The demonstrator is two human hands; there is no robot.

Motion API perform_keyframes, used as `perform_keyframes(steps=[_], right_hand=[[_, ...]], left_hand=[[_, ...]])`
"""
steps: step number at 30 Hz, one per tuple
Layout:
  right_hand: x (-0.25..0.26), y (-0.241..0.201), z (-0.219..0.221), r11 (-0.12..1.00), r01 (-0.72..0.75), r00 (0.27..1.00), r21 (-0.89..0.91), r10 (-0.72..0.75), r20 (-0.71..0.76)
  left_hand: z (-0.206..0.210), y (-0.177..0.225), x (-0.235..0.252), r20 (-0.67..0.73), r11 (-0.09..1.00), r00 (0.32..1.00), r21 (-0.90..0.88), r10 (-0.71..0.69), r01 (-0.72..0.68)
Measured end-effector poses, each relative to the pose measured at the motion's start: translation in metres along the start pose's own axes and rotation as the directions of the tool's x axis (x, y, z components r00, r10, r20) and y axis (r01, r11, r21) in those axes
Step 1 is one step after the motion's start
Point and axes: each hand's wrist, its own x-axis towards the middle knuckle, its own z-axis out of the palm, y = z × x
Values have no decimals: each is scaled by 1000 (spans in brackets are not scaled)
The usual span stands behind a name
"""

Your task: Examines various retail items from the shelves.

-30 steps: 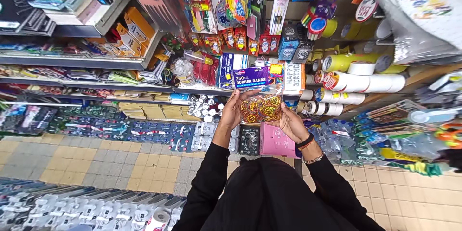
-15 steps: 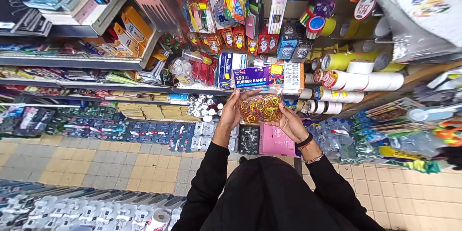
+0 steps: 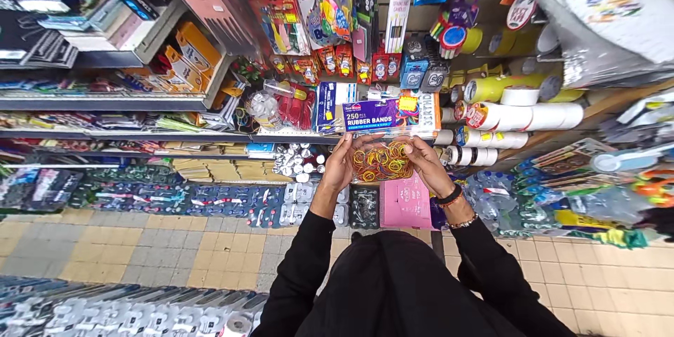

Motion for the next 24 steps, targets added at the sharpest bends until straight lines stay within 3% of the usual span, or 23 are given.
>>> perform_keyframes(steps=[4,12,17,24], right_hand=[[11,-16,2,997,70,994,20,-68,-90],[12,-16,6,994,109,968,13,-104,-228],[11,-21,6,989,145,955,17,-136,-262],[25,-54,-17,974,228,925,-14,-221,-310]], left_hand=[[9,2,5,24,1000,1000,-14,8,-7],[14,-10,3,-72,1000,997,6,1,-1],[19,-10,5,-43,999,999,-40,-3,1],[11,-8,1,33,998,999,61,12,-14]])
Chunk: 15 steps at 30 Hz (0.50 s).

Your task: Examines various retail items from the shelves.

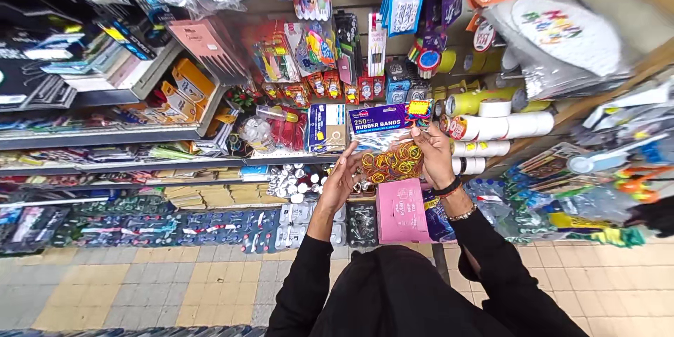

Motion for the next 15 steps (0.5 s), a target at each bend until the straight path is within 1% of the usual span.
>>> perform_keyframes(steps=[1,3,5,7,9,12,15], right_hand=[[11,-10,-6,1000,29,999,7,-29,-18],[41,-40,-15,992,125,990,-8,-125,-63],[74,-80,-20,962,252,960,-102,-262,-97],[95,-114,-21,915,334,922,-226,-367,-126],[118,-143,-22,889,358,893,-286,-416,-174],[189,-172,-33,881,437,841,-181,-472,-265],[230,-191,-37,873,432,810,-227,-486,-326]], left_hand=[[-2,-2,-4,-12,1000,1000,18,-7,8],[-11,-17,-17,-96,999,995,45,-9,14],[-23,-43,-35,-223,998,974,54,-28,41],[-31,-69,-64,-316,993,944,35,-99,116],[-34,-87,-90,-361,983,919,25,-160,181],[-36,-103,-122,-406,974,889,-3,-209,227],[-38,-108,-146,-499,970,835,-60,-232,234]])
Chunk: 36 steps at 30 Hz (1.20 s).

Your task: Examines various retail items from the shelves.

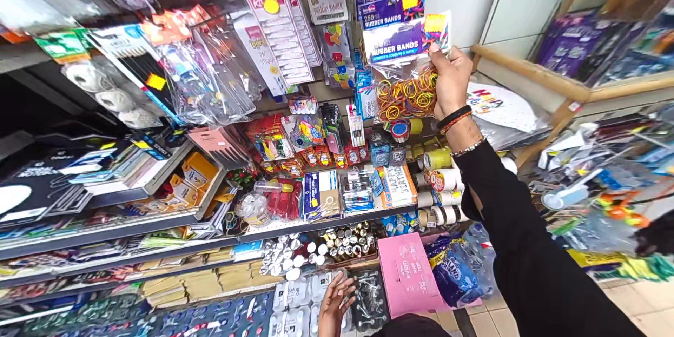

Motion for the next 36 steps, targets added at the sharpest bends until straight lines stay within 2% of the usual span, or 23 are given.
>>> perform_keyframes(steps=[3,6,9,12,26,32,36], right_hand=[[35,5,9,997,43,998,-62,-45,-34],[69,15,20,995,30,997,-93,-36,-69],[94,26,29,994,3,996,-107,-12,-87],[105,35,36,992,-27,994,-127,13,-110],[101,47,40,967,-146,980,-207,112,-167],[99,73,28,958,-145,989,-248,138,-46],[62,75,1,964,-232,972,-129,235,11]], left_hand=[[-7,-7,-12,-68,999,998,-34,-8,5],[8,3,-19,-151,998,988,-59,-39,30],[-6,-14,-15,-89,999,996,-50,-14,10],[-1,-16,-12,-73,998,997,-62,-23,19],[4,-21,-14,-12,991,1000,-132,-18,16],[10,-21,-13,2,995,999,-91,-32,33],[11,-17,-9,38,994,999,-104,-24,28]])
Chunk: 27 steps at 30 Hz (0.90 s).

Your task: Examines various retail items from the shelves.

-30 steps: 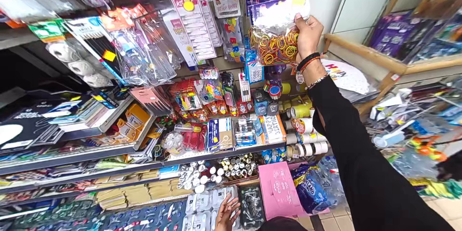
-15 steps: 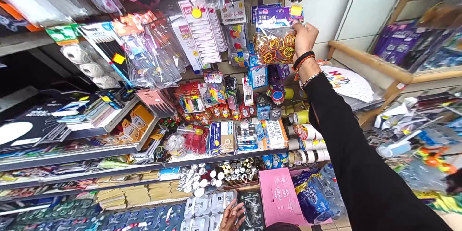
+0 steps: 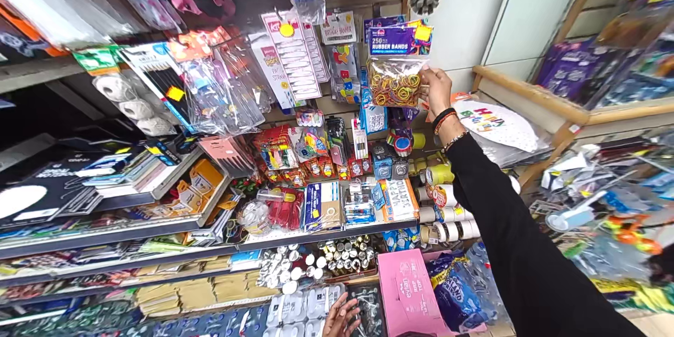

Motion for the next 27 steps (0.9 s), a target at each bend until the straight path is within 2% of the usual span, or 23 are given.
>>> perform_keyframes(steps=[4,8,11,15,20,27], right_hand=[[-68,35,-44,999,-17,1000,38,17,-7],[-186,61,-89,999,-7,995,35,3,103],[-288,78,-115,993,-107,976,48,96,196],[-382,92,-138,955,-280,947,97,258,191],[-431,90,-157,925,-341,934,166,315,167],[-445,93,-160,917,-371,924,147,348,161]], left_hand=[[-2,7,5,16,1000,1000,5,0,0],[0,19,15,42,997,998,69,43,-46],[12,35,21,23,987,995,125,102,-104],[24,53,26,-3,968,983,176,183,-179],[27,63,30,-2,953,965,156,262,-259],[29,62,26,-30,956,969,172,245,-236]])
